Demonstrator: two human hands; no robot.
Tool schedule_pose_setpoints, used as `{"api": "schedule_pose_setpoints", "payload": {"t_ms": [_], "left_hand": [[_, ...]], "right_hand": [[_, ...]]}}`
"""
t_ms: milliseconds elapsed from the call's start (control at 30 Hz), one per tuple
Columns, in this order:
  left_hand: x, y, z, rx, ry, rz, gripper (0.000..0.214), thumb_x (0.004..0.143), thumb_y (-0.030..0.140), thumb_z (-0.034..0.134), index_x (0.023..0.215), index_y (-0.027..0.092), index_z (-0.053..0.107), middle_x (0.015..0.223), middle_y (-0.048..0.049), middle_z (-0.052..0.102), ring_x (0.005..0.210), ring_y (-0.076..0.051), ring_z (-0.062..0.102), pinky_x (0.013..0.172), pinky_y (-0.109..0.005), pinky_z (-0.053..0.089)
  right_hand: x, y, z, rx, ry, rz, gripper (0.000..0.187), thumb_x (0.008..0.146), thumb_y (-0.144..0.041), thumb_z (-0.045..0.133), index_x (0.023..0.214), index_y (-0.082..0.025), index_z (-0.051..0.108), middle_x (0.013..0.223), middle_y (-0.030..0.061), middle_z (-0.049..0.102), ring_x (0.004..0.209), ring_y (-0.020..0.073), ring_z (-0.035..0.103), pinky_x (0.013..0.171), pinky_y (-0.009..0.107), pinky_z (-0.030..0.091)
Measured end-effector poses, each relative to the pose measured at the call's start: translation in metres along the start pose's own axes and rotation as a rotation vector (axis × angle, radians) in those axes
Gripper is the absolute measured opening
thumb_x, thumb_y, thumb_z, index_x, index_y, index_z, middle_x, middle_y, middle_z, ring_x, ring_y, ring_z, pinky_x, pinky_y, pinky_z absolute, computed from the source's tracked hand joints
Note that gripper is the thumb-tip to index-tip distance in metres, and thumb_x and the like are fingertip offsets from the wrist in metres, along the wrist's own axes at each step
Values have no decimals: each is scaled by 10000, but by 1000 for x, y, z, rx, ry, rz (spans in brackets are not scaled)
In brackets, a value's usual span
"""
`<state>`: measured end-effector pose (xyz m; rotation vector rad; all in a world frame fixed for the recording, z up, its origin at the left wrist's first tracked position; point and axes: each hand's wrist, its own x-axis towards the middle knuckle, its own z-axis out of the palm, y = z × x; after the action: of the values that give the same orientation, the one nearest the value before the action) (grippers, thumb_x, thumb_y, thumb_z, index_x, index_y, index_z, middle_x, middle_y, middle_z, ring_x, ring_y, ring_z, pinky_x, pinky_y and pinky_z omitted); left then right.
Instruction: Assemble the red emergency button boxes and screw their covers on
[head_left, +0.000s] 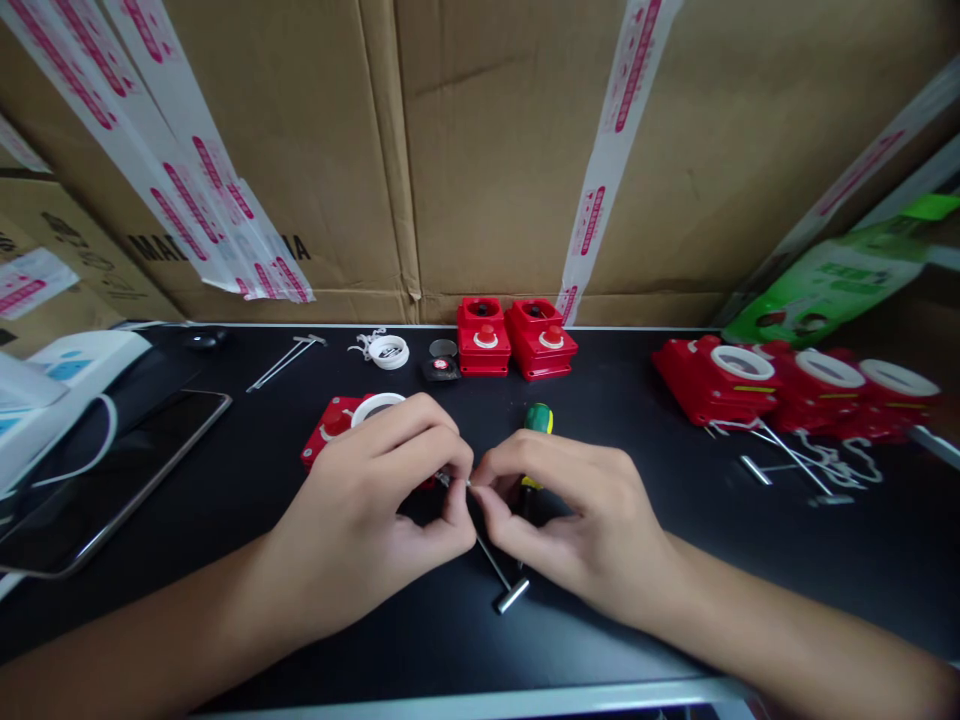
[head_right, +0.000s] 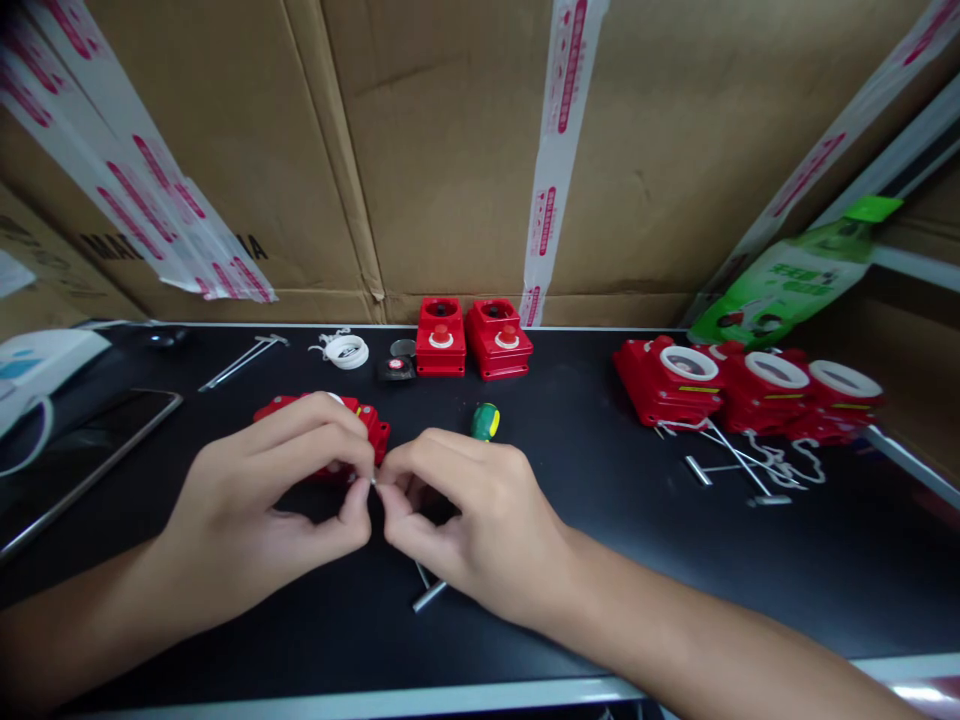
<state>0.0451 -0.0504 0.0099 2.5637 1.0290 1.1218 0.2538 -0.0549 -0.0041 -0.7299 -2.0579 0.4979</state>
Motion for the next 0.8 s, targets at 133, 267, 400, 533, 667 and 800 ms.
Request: {"api": "schedule_pose_setpoints", "payload": {"t_ms": [133, 267, 400, 533, 667, 800], "left_hand": [[2, 1, 0, 14, 6, -15, 187, 807, -2, 628, 816, 184, 613, 860, 38, 616, 759, -95, 570, 701, -239, 444], [2, 1, 1, 9, -13, -34, 183, 792, 4, 614, 813, 185, 604, 838, 39, 603, 745, -97, 561, 685, -240, 435], [2, 1, 1, 10, -8, -64, 164, 792, 24, 603, 803, 188, 602, 805, 41, 592, 694, -91, 560, 648, -232, 442], [1, 2, 2, -48, -10, -128, 154, 792, 34, 592, 797, 188, 605, 791, 46, 567, 593, -52, 561, 539, -180, 433], [0, 4, 3, -166, -48, -239, 133, 777, 63, 610, 779, 196, 607, 791, 40, 560, 565, -51, 590, 448, -136, 424], [-1, 5, 4, -336, -94, -374, 106, 794, 99, 632, 773, 201, 615, 744, 56, 551, 498, -49, 610, 397, -111, 463]], "right_hand": [[0, 0, 2, -37, 13, -16, 87, 931, -53, 661, 904, -121, 707, 792, 37, 702, 670, 108, 634, 651, 221, 526], [-1, 0, 3, -58, 16, -38, 93, 938, -49, 651, 915, -128, 695, 778, 28, 679, 661, 111, 615, 638, 232, 515], [-2, 0, 0, -29, 16, -43, 73, 931, -59, 657, 947, -126, 680, 806, 38, 678, 686, 115, 624, 653, 232, 529], [-2, 1, -2, -6, 46, -59, 80, 924, -66, 666, 979, -123, 668, 839, 48, 668, 703, 119, 618, 657, 239, 533], [-3, 4, 1, -15, 25, -66, 79, 945, -58, 664, 991, -118, 687, 840, 50, 678, 702, 111, 624, 652, 228, 537], [-4, 5, 2, -57, 53, -92, 71, 929, -49, 679, 965, -109, 689, 822, 54, 689, 678, 105, 625, 630, 221, 536]]}}
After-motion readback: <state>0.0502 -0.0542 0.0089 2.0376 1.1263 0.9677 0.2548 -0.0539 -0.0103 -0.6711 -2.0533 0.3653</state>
